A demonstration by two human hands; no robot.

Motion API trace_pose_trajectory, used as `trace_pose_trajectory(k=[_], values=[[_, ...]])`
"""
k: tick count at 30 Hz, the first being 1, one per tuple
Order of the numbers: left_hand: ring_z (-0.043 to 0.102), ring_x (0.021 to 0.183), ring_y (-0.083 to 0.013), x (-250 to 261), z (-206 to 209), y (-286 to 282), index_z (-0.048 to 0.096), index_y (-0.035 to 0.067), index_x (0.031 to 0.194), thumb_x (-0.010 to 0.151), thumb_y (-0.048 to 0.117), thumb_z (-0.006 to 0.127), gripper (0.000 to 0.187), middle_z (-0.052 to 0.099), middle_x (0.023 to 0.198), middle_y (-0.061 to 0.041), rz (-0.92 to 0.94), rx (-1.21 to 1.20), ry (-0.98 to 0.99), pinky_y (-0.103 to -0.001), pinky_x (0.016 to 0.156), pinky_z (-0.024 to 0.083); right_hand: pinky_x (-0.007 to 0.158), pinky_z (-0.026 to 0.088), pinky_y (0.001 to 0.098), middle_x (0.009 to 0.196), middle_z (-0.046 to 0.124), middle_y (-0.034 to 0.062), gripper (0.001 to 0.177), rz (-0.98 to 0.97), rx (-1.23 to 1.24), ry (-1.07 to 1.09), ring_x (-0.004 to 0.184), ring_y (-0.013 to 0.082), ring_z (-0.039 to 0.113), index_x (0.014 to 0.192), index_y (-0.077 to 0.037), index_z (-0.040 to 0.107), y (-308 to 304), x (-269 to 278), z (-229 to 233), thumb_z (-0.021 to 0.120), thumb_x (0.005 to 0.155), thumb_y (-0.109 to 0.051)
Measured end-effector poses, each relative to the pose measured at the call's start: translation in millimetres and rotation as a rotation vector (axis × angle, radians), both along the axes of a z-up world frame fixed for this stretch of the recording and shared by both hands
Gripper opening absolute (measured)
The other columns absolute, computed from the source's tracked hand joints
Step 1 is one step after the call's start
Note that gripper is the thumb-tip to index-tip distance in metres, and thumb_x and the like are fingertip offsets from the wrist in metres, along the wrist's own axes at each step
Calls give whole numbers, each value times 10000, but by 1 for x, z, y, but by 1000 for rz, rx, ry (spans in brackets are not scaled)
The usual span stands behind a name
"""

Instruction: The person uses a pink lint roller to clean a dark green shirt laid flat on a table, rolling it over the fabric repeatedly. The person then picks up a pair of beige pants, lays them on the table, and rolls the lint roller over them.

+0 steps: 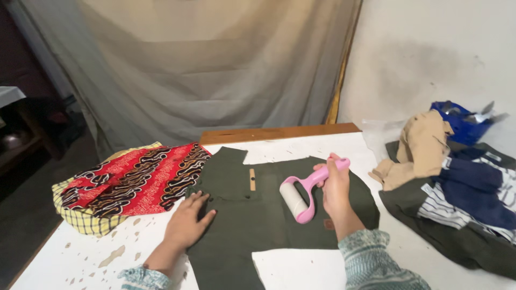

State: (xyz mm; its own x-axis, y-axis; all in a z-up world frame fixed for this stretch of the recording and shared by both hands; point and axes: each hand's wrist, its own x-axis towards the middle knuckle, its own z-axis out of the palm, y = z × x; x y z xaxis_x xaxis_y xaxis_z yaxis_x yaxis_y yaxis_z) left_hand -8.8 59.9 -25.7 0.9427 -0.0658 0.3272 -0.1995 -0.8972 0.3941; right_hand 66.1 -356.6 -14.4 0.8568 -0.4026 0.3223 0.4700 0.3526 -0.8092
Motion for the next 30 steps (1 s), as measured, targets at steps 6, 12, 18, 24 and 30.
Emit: trace_pose_trajectory(k=[6,12,18,24,30], values=[[417,1437,-264,1,-2,0,556,180,1423,888,474,647,617,472,1545,-77,-1,19,-14,-369,1169,342,557,471,257,880,637,43,420,-249,25,23,693,113,591,1486,-212,414,-85,-15,13,508,1082,-278],[416,1445,-241,1,-1,-4,552,190,1426,898,482,617,607,466,1552,-57,24,50,-8,-365,1170,347,608,552,316,911,624,22,262,-312,103,-124,720,140,630,1322,-144,435,-108,-6,-1,532,1098,-240],[412,1443,-243,2,-1,-3,543,199,1436,904,485,610,608,460,1555,-55,35,64,12,-368,1171,343,508,413,264,878,696,98,384,-89,-111,49,651,144,585,1400,-145,411,-16,-11,11,522,1045,-241],[427,1437,-237,1,0,-3,552,209,1430,901,480,607,597,475,1548,-53,37,58,4,-367,1159,361,661,536,300,968,660,83,371,-482,-172,-86,774,137,629,1477,-107,410,-101,-21,12,506,1123,-165],[447,1422,-240,-2,4,-7,569,208,1412,902,474,609,577,491,1537,-48,54,47,1,-366,1149,380,560,513,297,916,628,74,291,-369,5,-79,694,149,618,1336,-92,384,-106,-12,-1,501,1103,-222]])
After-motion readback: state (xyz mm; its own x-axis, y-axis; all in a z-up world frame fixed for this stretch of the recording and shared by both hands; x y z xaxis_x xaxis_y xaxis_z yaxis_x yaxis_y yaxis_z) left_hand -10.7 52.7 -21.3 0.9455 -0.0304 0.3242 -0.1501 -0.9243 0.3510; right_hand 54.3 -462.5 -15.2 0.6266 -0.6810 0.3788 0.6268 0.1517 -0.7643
